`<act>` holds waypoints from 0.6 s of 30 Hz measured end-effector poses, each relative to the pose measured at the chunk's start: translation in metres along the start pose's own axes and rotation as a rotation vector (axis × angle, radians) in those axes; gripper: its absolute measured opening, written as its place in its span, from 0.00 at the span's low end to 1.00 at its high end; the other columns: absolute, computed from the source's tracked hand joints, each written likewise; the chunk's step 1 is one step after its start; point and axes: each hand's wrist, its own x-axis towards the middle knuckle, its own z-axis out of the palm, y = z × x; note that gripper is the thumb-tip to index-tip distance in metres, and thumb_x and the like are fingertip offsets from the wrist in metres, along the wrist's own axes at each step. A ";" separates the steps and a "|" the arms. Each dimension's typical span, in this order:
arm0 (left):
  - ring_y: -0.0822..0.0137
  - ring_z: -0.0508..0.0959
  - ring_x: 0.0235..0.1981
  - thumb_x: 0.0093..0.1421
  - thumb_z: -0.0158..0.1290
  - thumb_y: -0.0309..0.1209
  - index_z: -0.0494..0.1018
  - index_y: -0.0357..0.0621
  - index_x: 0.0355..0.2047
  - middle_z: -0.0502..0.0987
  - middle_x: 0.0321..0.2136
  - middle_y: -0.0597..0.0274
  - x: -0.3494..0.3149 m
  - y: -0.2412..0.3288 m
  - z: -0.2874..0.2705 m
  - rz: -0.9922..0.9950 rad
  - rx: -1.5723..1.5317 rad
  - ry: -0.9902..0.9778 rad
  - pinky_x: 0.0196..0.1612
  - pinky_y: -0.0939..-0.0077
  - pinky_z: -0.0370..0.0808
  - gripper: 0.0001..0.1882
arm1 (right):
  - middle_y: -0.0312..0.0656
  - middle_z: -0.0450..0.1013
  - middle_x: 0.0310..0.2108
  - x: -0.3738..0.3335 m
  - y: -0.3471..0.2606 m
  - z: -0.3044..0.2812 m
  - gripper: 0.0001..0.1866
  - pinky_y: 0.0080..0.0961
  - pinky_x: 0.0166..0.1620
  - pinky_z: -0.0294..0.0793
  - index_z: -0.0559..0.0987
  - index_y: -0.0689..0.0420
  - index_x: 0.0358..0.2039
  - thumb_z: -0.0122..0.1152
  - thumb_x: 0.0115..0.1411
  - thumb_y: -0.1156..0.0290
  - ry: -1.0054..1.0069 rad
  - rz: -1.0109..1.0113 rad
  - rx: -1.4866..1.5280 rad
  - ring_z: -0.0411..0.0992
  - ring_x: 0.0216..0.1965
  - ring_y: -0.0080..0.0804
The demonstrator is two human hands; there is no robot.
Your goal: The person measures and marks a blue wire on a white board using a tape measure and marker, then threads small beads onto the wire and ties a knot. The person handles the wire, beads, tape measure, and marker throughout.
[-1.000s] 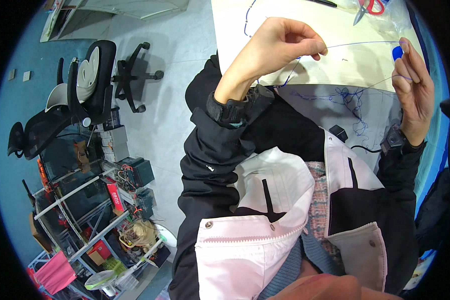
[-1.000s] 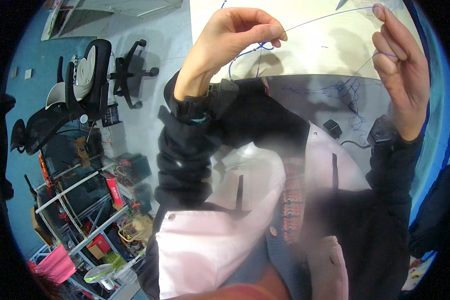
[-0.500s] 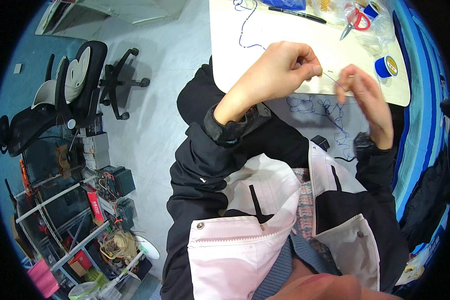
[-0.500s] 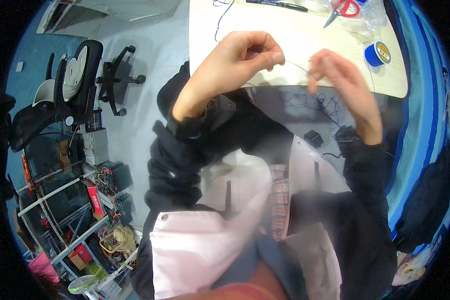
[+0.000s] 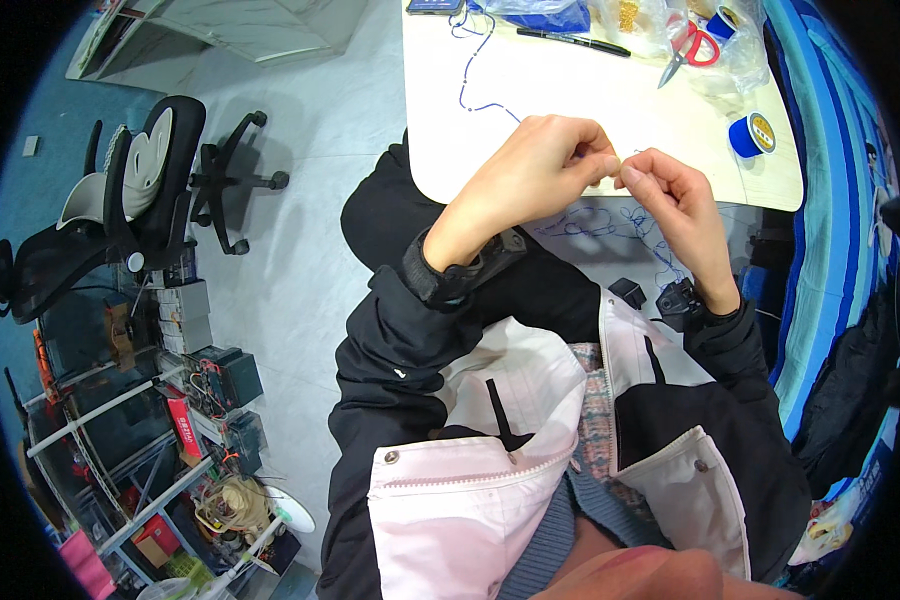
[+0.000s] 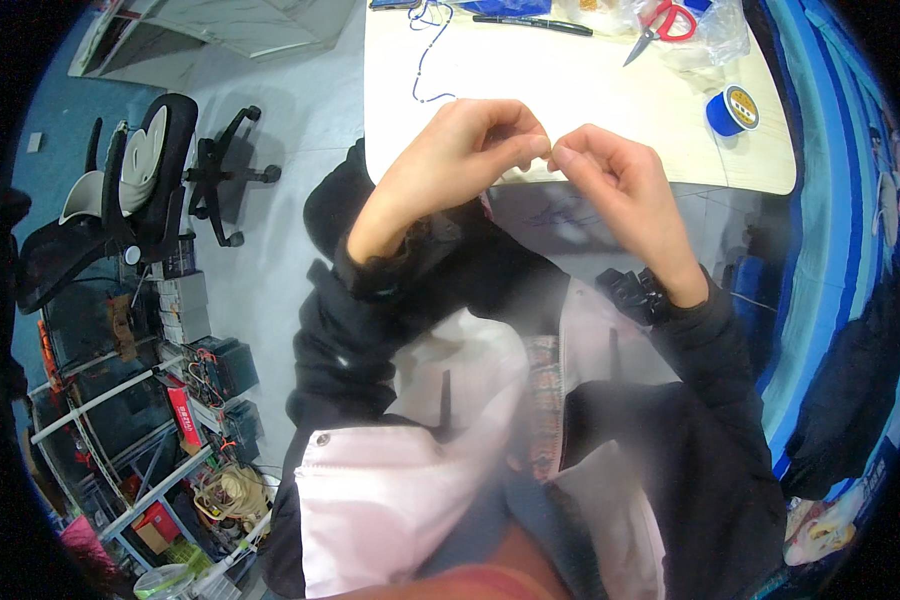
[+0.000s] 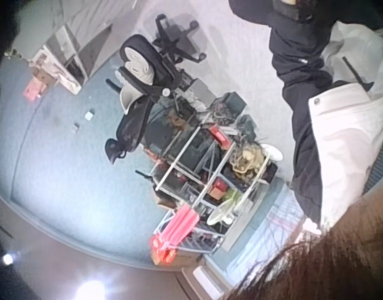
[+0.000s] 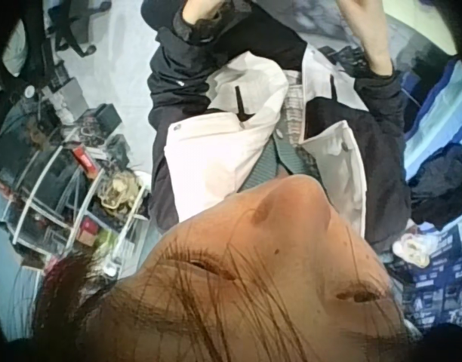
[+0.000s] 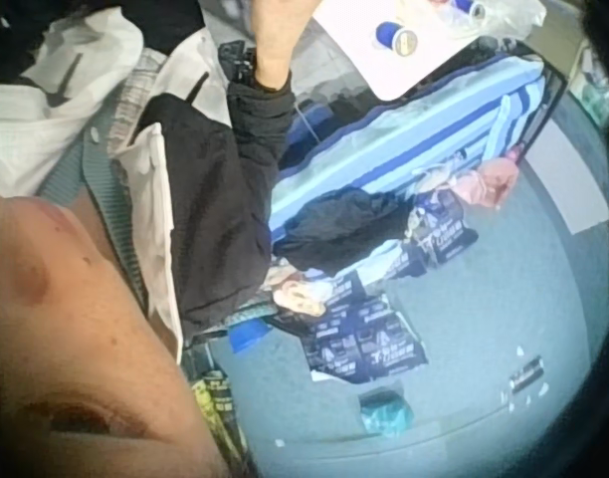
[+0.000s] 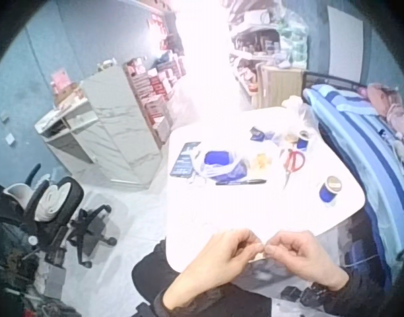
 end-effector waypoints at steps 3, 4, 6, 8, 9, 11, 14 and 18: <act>0.76 0.72 0.23 0.62 0.54 0.31 0.77 0.37 0.34 0.75 0.21 0.66 0.000 -0.004 -0.002 0.007 -0.037 0.000 0.29 0.84 0.69 0.09 | 0.25 0.65 0.19 -0.004 -0.004 -0.003 0.10 0.12 0.25 0.53 0.78 0.62 0.33 0.54 0.64 0.68 0.018 0.024 -0.043 0.56 0.21 0.10; 0.76 0.72 0.24 0.62 0.54 0.32 0.77 0.37 0.34 0.75 0.22 0.66 0.001 -0.005 -0.003 0.011 -0.051 -0.011 0.29 0.84 0.69 0.09 | 0.25 0.65 0.19 -0.004 -0.005 -0.004 0.10 0.12 0.25 0.53 0.78 0.63 0.33 0.54 0.64 0.68 0.017 0.014 -0.053 0.56 0.21 0.09; 0.76 0.72 0.24 0.63 0.53 0.33 0.77 0.38 0.35 0.75 0.22 0.66 0.000 -0.007 -0.005 0.016 -0.081 -0.031 0.30 0.84 0.69 0.10 | 0.25 0.64 0.18 -0.004 -0.007 -0.005 0.10 0.12 0.25 0.52 0.79 0.63 0.33 0.54 0.64 0.69 0.014 -0.005 -0.074 0.56 0.21 0.09; 0.76 0.72 0.24 0.65 0.51 0.35 0.77 0.38 0.35 0.75 0.22 0.66 -0.001 -0.008 -0.008 -0.014 -0.094 -0.060 0.30 0.83 0.69 0.11 | 0.25 0.64 0.18 -0.003 -0.006 -0.007 0.10 0.12 0.25 0.52 0.79 0.63 0.34 0.54 0.64 0.69 0.027 -0.002 -0.029 0.56 0.20 0.10; 0.76 0.72 0.24 0.65 0.50 0.36 0.77 0.39 0.36 0.75 0.22 0.66 -0.001 -0.009 -0.009 -0.022 -0.097 -0.068 0.30 0.82 0.68 0.12 | 0.25 0.64 0.18 -0.003 -0.005 -0.007 0.10 0.12 0.25 0.52 0.79 0.63 0.34 0.54 0.64 0.69 0.031 0.004 -0.008 0.56 0.20 0.10; 0.76 0.71 0.24 0.66 0.48 0.37 0.77 0.39 0.37 0.75 0.22 0.66 0.000 -0.011 -0.010 -0.019 -0.113 -0.071 0.29 0.82 0.68 0.14 | 0.25 0.66 0.18 -0.003 -0.004 -0.010 0.10 0.11 0.25 0.52 0.80 0.62 0.35 0.54 0.64 0.69 0.033 0.015 -0.008 0.56 0.20 0.09; 0.75 0.70 0.24 0.68 0.46 0.39 0.77 0.40 0.38 0.75 0.22 0.66 0.000 -0.016 -0.012 0.010 -0.108 -0.087 0.29 0.82 0.68 0.16 | 0.25 0.68 0.20 -0.005 -0.002 -0.013 0.10 0.10 0.24 0.50 0.80 0.61 0.35 0.55 0.64 0.69 0.089 0.010 0.036 0.55 0.19 0.08; 0.75 0.69 0.23 0.69 0.44 0.40 0.77 0.41 0.39 0.75 0.23 0.66 -0.003 -0.023 -0.020 -0.010 -0.130 -0.085 0.30 0.83 0.68 0.17 | 0.25 0.71 0.23 -0.008 -0.002 -0.023 0.08 0.09 0.21 0.48 0.81 0.59 0.35 0.56 0.63 0.68 0.206 0.038 0.127 0.53 0.18 0.07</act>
